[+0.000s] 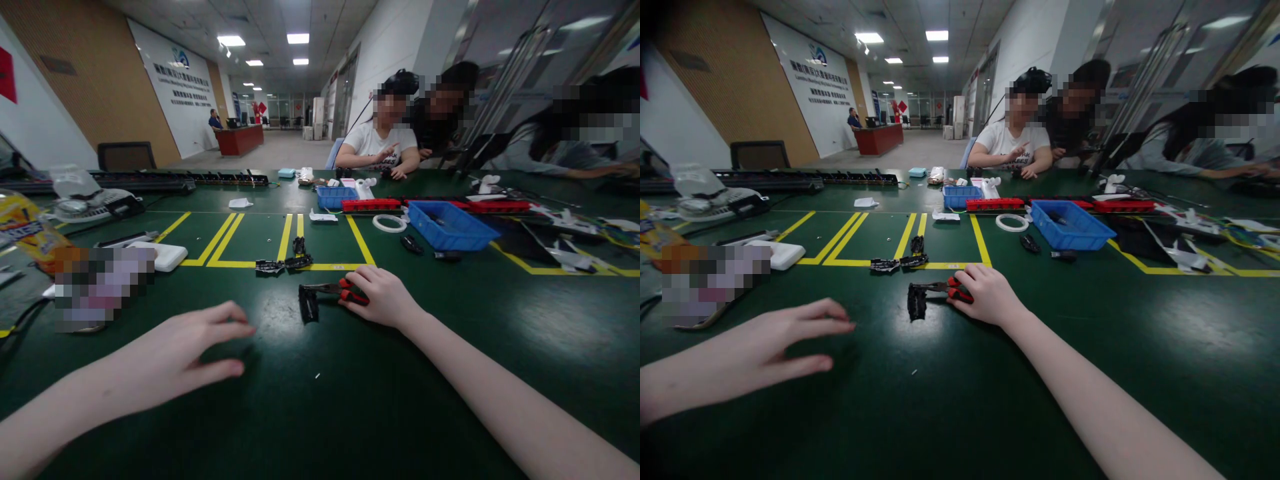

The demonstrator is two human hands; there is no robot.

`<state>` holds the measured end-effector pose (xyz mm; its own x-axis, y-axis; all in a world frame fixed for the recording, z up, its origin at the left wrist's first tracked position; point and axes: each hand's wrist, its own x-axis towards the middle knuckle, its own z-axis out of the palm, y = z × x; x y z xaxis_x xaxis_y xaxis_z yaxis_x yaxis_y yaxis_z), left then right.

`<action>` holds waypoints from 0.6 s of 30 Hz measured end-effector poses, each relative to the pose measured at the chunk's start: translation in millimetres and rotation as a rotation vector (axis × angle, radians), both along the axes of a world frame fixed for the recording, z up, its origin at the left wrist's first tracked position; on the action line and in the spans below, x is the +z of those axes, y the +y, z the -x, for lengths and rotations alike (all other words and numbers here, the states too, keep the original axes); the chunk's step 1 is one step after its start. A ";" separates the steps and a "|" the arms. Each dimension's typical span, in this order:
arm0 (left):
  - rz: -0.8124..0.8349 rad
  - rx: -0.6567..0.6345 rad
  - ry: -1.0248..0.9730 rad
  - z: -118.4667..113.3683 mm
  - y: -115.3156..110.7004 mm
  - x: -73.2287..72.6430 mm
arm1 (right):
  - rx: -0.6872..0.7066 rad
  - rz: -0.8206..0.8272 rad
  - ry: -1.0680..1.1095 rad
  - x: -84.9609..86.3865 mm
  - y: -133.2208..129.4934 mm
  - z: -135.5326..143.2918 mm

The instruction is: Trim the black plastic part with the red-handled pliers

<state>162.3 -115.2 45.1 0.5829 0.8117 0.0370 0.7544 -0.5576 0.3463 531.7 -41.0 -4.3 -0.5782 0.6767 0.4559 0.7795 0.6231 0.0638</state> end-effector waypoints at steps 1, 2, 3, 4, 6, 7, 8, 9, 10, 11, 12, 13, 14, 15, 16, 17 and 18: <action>-0.019 0.004 0.016 -18.5 12.7 2.3 | -0.003 -0.002 -0.005 -0.2 0.0 -0.1; -0.057 0.049 0.009 -37.3 25.1 2.4 | -0.007 -0.004 -0.010 -0.3 0.1 -0.1; -0.062 0.081 0.009 -55.3 36.4 0.2 | -0.010 -0.005 -0.014 -0.4 0.0 -0.1; -0.057 0.101 0.005 -72.0 45.7 -4.2 | -0.014 -0.005 -0.017 -0.5 0.0 0.0; -0.078 0.089 -0.011 -98.8 58.0 -17.4 | -0.022 -0.004 -0.021 -0.6 0.1 0.0; -0.119 0.082 -0.026 -108.5 61.4 -25.0 | -0.025 -0.003 -0.019 -0.7 0.1 0.1; -0.155 0.084 -0.044 -115.9 63.5 -32.3 | -0.027 -0.002 -0.014 -0.8 0.2 0.1; -0.170 0.090 -0.060 -120.9 64.8 -38.7 | -0.029 -0.001 -0.008 -0.9 0.3 0.0; -0.172 0.094 -0.071 -124.1 65.7 -44.0 | -0.030 0.000 -0.001 -1.0 0.3 0.0; -0.172 0.099 -0.076 -125.4 66.3 -48.0 | -0.031 0.001 0.005 -1.1 0.4 -0.1; -0.170 0.099 -0.075 -125.3 66.8 -50.8 | -0.033 0.001 0.011 -1.3 0.4 -0.3; -0.170 0.095 -0.071 -123.9 67.2 -52.7 | -0.036 -0.003 0.017 -1.4 0.4 -0.4; -0.172 0.086 -0.065 -121.5 67.6 -53.8 | -0.038 -0.007 0.023 -1.6 0.3 -0.5; -0.174 0.071 -0.061 -118.4 68.0 -54.4 | -0.041 -0.012 0.031 -1.8 0.3 -0.6; -0.173 0.052 -0.060 -114.7 68.4 -54.9 | -0.043 -0.017 0.039 -2.1 0.3 -0.7; -0.169 0.030 -0.063 -110.9 68.8 -55.4 | -0.046 -0.024 0.050 -2.2 0.3 -0.7; -0.161 0.005 -0.070 -107.4 69.2 -55.9 | -0.048 -0.029 0.063 -2.4 0.2 -0.7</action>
<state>269.6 -46.0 -10.8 0.5704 0.7948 0.2071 0.7343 -0.6064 0.3049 532.4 -40.8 -6.7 -0.5150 0.6890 0.5100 0.8116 0.5833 0.0315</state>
